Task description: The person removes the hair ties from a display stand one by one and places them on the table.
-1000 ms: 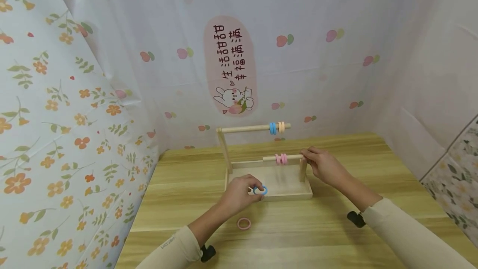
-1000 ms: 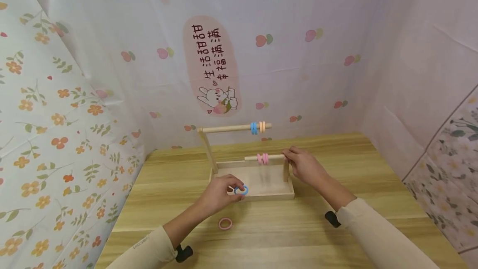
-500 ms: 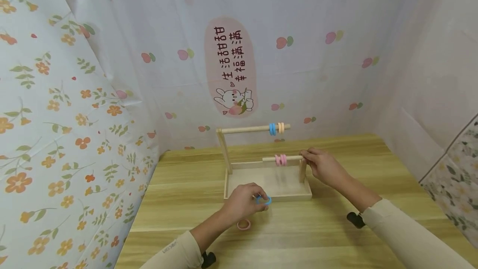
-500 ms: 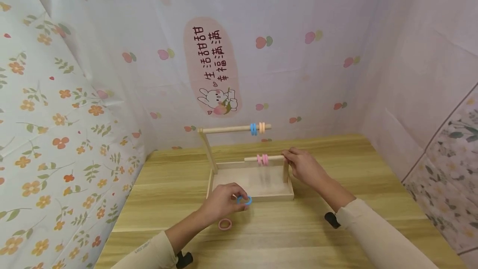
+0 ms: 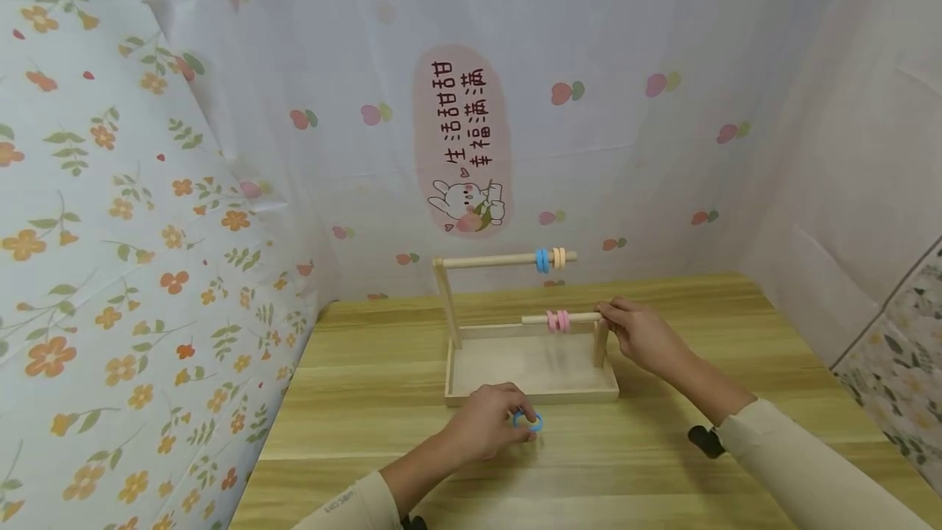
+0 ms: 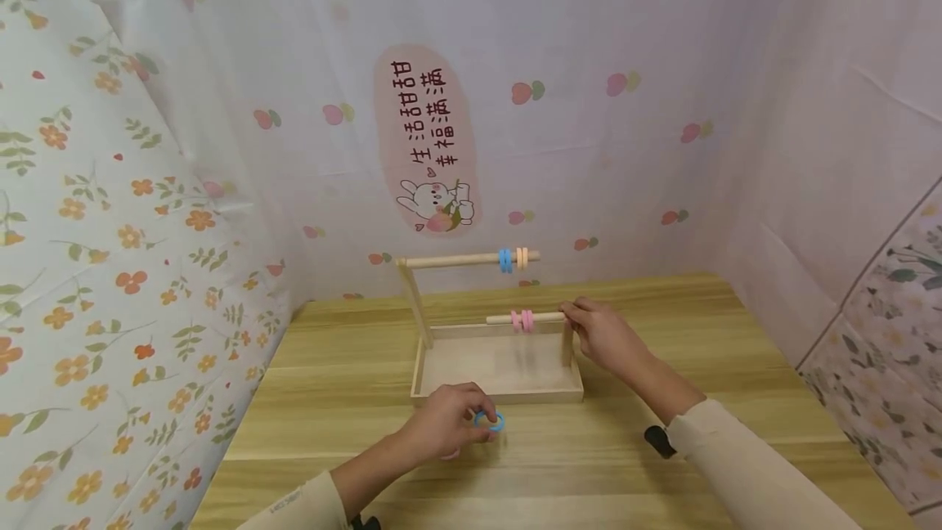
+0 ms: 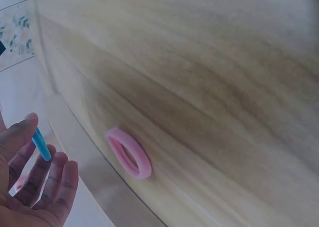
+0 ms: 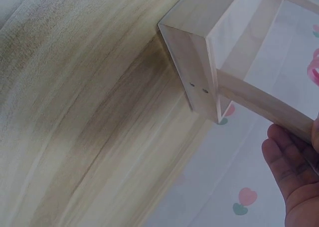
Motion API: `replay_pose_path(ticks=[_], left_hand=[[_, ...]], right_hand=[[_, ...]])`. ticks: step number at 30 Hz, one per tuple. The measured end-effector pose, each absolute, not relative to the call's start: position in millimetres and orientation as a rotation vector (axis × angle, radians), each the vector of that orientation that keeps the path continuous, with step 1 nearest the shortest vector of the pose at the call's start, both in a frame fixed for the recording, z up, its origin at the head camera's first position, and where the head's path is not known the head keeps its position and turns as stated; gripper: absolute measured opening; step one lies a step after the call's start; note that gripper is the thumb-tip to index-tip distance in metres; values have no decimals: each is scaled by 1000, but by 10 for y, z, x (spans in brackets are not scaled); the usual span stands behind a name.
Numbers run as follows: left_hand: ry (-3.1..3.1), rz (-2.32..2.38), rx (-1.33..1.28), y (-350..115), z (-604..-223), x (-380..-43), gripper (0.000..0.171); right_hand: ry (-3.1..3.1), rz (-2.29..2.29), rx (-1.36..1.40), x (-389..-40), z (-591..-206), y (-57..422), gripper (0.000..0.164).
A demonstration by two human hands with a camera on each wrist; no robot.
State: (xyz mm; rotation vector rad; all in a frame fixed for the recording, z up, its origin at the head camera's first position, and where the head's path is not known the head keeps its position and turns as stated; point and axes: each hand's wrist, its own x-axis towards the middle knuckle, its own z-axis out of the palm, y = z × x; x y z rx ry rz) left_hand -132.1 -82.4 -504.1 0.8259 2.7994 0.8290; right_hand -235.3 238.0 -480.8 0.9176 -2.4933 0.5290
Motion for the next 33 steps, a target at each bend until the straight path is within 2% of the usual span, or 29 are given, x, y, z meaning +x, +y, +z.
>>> replay_pose_path(ticks=[17,33], left_hand=[[2852,659,1034,-786,-5221,-1244,17],[2784,653,1004,-725,-5289,-1229,17]], right_hand=[[-2443,528,917,-2353,-4846,2377,29],[-2448,517,908,-2373,-4884,2392,29]])
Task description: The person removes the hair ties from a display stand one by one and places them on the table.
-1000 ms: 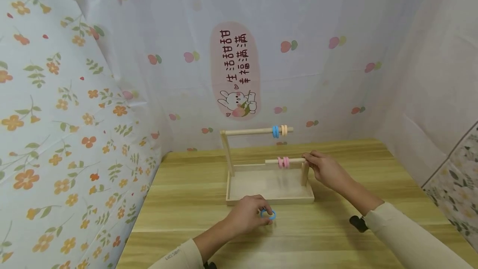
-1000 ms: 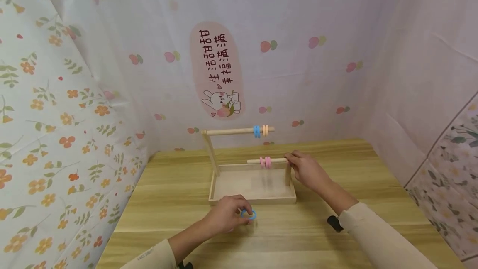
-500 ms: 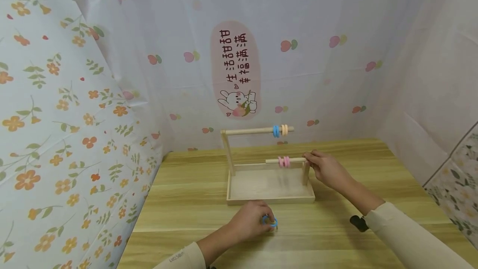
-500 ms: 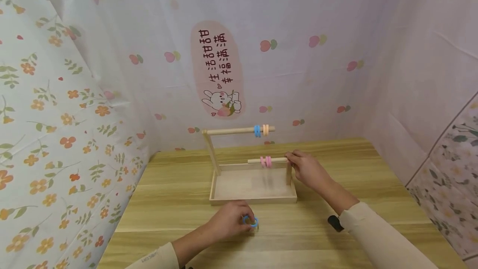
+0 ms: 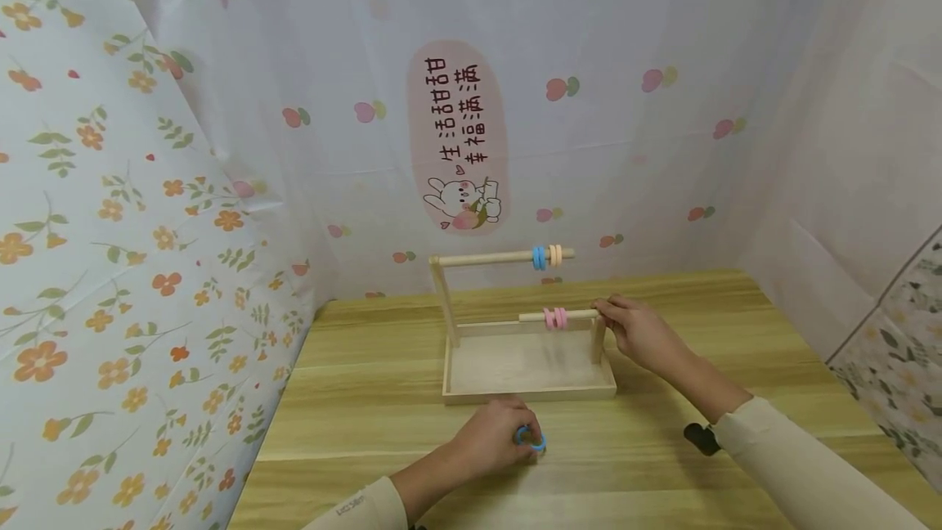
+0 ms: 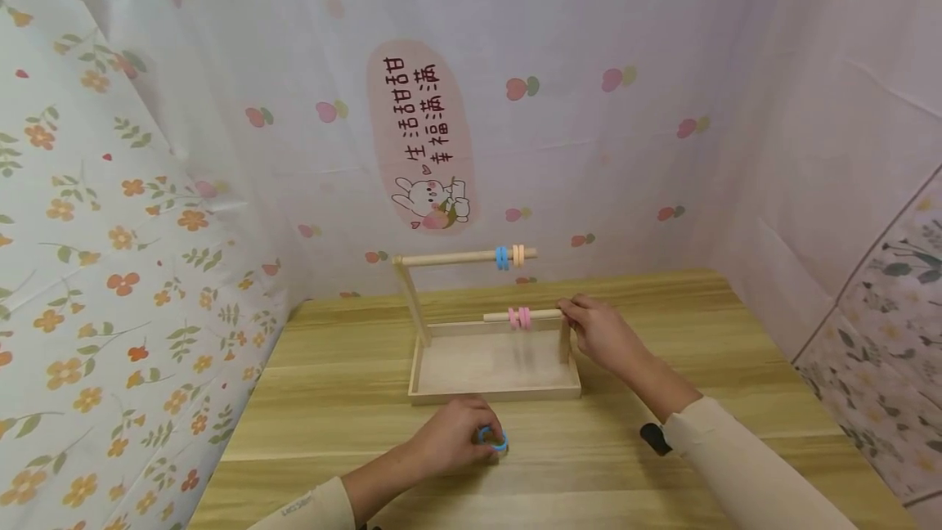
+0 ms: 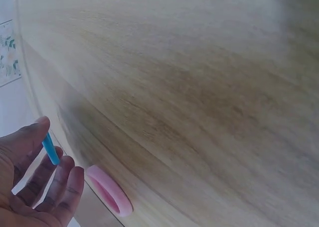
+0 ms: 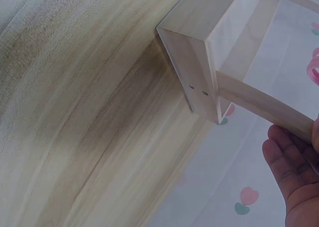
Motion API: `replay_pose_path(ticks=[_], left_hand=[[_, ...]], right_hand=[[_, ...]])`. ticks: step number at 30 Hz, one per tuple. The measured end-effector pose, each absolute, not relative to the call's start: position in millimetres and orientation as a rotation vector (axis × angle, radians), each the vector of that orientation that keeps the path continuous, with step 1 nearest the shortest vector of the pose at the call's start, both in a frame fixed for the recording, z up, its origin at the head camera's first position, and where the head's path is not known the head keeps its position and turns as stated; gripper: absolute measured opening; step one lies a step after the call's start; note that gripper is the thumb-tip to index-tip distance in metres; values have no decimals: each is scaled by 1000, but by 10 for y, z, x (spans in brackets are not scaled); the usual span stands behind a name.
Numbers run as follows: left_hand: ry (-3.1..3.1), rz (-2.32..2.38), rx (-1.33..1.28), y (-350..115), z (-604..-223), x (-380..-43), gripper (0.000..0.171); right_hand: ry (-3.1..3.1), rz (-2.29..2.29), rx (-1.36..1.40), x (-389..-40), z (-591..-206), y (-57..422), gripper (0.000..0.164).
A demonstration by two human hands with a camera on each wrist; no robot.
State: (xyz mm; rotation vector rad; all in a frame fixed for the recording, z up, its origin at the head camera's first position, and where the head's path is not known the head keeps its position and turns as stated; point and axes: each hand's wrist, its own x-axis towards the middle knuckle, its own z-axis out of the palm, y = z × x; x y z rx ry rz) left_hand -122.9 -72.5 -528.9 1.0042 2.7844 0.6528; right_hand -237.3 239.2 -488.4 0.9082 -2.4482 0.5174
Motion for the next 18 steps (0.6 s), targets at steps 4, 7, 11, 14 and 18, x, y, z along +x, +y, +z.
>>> replay_pose_path(ticks=[4,7,11,14,18], left_hand=[[2799,619,1026,-709,-5304,-1240,17],[2813,594,1052,-699,-5324,-1249,18],[2822,587,1071,-696,-5351,-1265,19],[2823,594,1095,-703,-5361,-1270,19],[2832,592,1177,-725,-5488,-1310,23]], right_hand=[[-2450,528,910,-2367,-4859,2387,28],[-2456,534,908,-2361,-4836,2383,28],[-2451,531,907,-2357,-4817,2381,28],[-2442,523,907,-2358,-4824,2383,28],[-2428,519,913,-2361,-4852,2384,28]])
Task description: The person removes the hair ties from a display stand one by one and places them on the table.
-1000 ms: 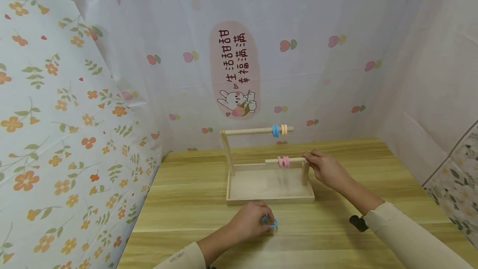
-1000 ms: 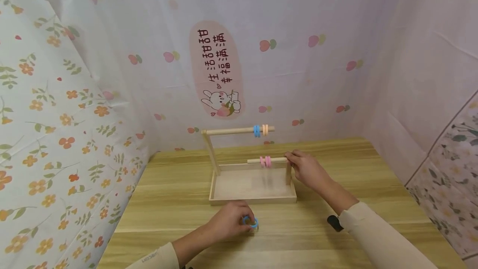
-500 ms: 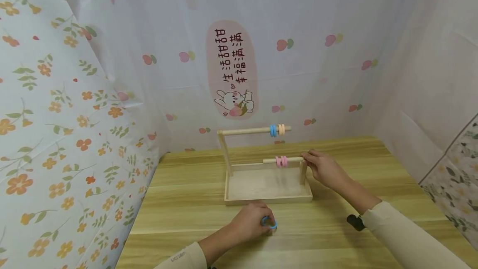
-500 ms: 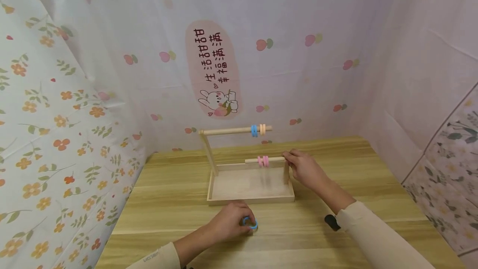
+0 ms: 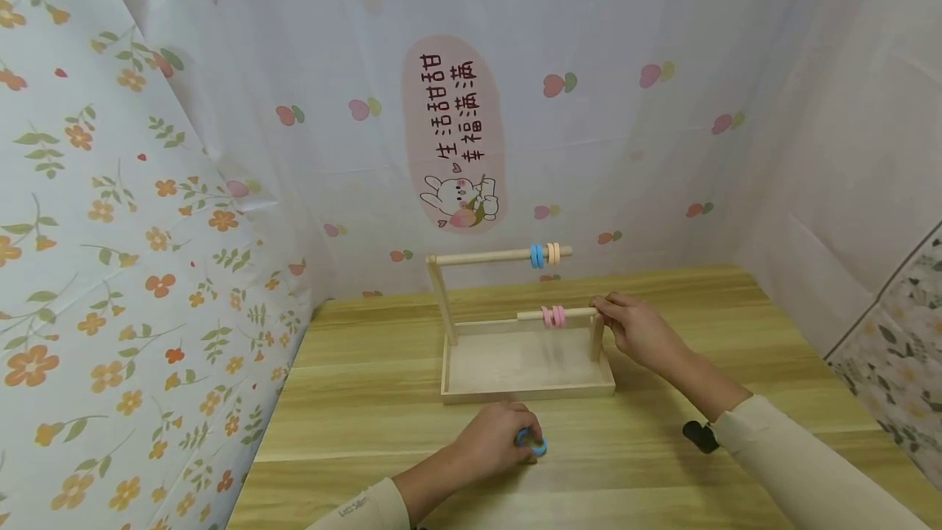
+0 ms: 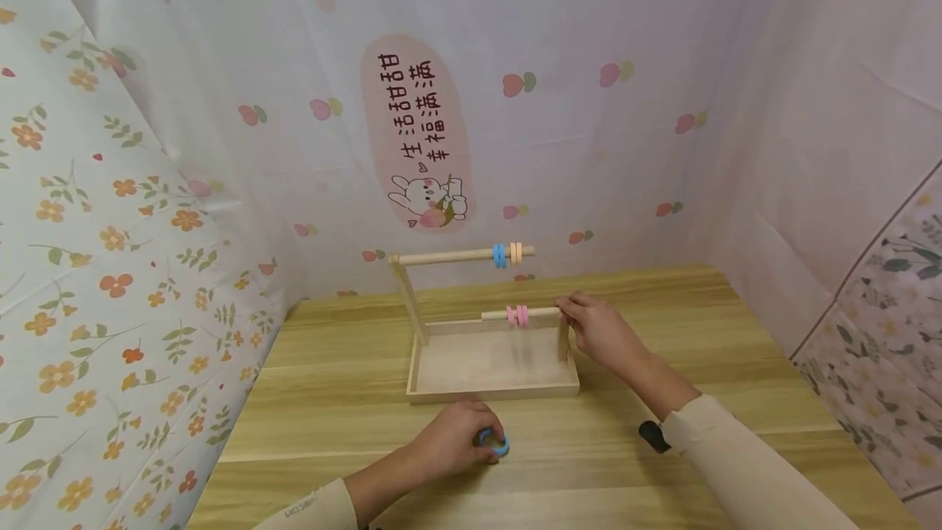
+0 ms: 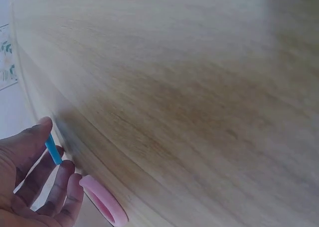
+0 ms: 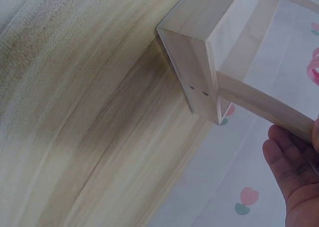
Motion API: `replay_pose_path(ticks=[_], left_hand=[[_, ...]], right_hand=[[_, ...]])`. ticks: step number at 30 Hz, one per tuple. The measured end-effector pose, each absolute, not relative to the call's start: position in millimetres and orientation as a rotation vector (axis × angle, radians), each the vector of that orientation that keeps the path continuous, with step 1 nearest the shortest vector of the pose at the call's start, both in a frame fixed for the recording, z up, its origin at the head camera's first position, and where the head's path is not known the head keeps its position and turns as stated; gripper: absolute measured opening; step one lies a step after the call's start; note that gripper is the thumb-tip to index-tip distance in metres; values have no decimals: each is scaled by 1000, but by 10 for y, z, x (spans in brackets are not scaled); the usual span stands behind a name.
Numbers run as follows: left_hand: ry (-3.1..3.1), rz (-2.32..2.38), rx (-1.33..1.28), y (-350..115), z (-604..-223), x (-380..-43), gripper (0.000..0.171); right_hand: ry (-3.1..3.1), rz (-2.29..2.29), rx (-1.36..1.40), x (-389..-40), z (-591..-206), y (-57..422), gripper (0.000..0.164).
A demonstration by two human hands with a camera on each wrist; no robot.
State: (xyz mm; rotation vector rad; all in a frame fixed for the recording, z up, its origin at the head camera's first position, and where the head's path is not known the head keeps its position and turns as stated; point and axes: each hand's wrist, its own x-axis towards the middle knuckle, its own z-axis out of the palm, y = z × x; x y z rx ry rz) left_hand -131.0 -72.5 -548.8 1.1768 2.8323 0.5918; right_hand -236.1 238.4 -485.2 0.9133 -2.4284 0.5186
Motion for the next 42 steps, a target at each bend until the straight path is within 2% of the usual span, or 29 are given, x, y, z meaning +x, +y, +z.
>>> replay_pose_path(ticks=[5,8,33,42], left_hand=[[2826,575,1165,-711,-5471,-1301,25],[2803,569,1126,-694,-5333,-1254,25],[2842,492,1092,-688,-5366,-1258,27],[2850,481,1128,-695,-5385,-1267,31]], right_hand=[[-2426,531,909,-2352,-4854,2384,28],[-2430,544,903,-2347,-4847,2382,28],[-2426,554,916,-2356,-4869,2393,31],[-2405,549,913,-2355,-4860,2384,27]])
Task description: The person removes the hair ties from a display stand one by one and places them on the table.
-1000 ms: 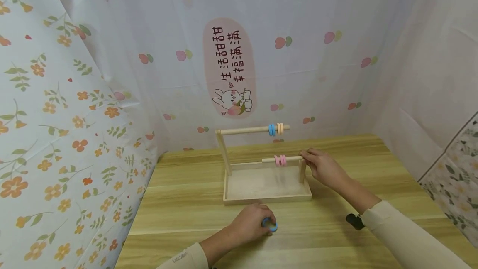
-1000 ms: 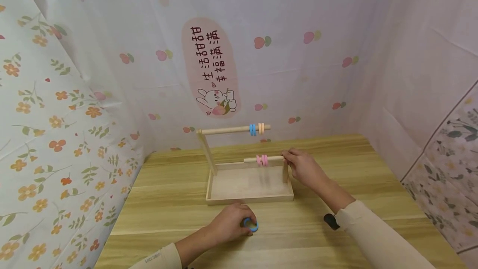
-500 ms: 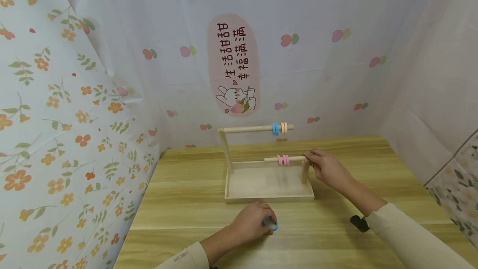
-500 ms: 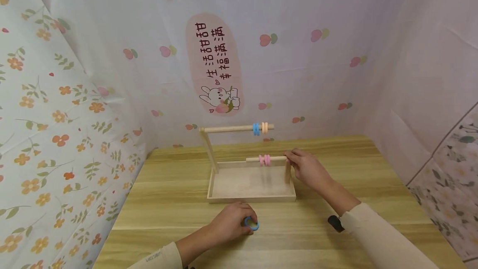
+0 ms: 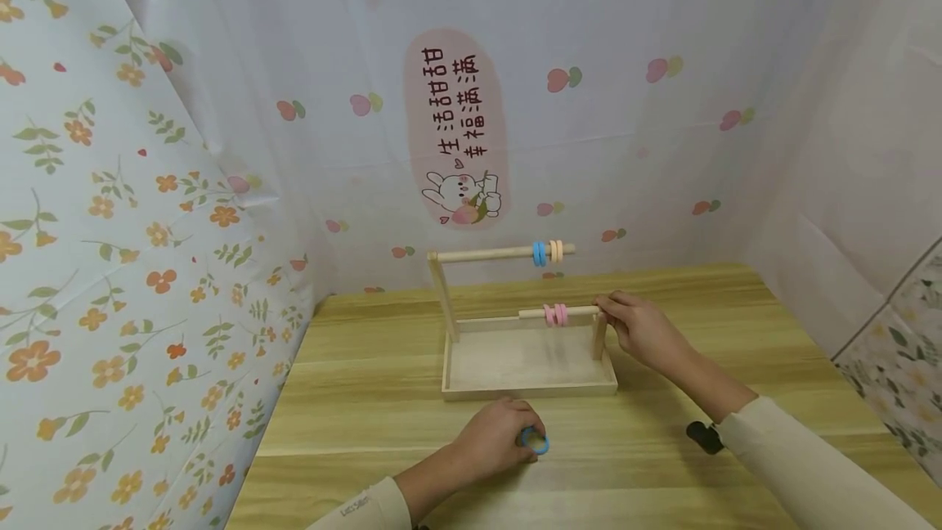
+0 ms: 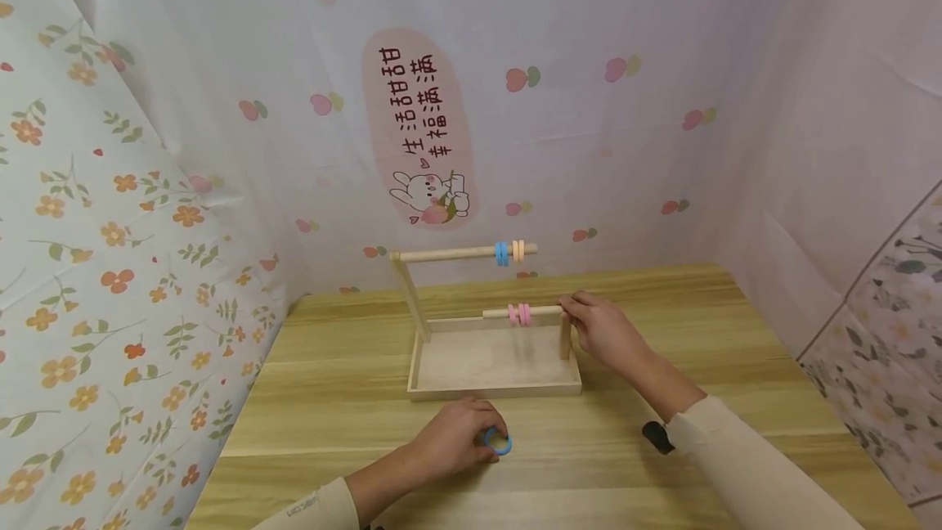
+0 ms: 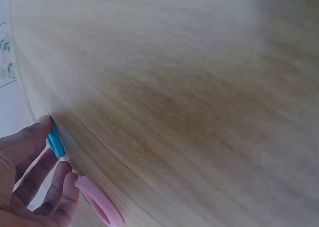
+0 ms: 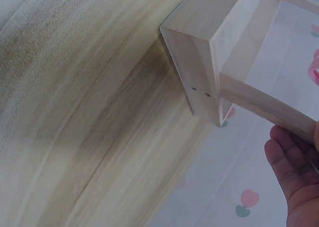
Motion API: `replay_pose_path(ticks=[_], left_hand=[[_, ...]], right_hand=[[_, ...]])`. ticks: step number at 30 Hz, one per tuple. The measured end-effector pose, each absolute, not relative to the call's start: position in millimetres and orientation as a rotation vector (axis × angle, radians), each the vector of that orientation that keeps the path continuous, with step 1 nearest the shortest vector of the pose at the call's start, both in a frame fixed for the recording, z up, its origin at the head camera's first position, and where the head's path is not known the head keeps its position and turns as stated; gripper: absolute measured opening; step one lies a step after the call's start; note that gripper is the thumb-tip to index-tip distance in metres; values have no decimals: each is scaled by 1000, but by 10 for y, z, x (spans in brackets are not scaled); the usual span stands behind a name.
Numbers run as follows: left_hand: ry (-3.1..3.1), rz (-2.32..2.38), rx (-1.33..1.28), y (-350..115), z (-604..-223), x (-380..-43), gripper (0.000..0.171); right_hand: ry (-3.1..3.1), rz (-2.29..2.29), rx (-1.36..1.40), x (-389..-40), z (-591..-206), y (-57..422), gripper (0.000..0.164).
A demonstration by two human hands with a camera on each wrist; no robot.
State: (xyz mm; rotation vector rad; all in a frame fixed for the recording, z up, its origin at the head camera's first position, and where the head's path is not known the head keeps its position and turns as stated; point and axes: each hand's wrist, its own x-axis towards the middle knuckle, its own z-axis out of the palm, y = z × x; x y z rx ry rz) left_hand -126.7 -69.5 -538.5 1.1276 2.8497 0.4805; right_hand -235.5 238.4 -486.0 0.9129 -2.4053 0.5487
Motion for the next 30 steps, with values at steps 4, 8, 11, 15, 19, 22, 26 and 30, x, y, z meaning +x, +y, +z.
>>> replay_pose_path(ticks=[4,8,11,15,19,22,26,30], left_hand=[[2842,490,1119,-702,-5382,-1256,32],[2833,499,1104,-712,-5370,-1247,33],[2820,518,1106,-728,-5356,-1247,34],[2809,558,1110,-752,-5323,-1257,31],[2822,681,1097,-765,-5288,-1296,28],[2827,805,1044,-772,-5259,-1339,28],[2830,934,939,-785,-5203,-1402,25],[2812,1092,856,-801,-5164,-1470,18]], right_hand=[[-2400,540,915,-2357,-4858,2382,27],[-2422,541,910,-2356,-4855,2382,28],[-2439,541,907,-2355,-4846,2379,29],[-2441,539,902,-2343,-4838,2379,28],[-2443,549,901,-2336,-4856,2382,28],[-2450,561,902,-2334,-4863,2387,29],[-2453,570,902,-2340,-4864,2388,30],[-2436,575,908,-2358,-4868,2384,30]])
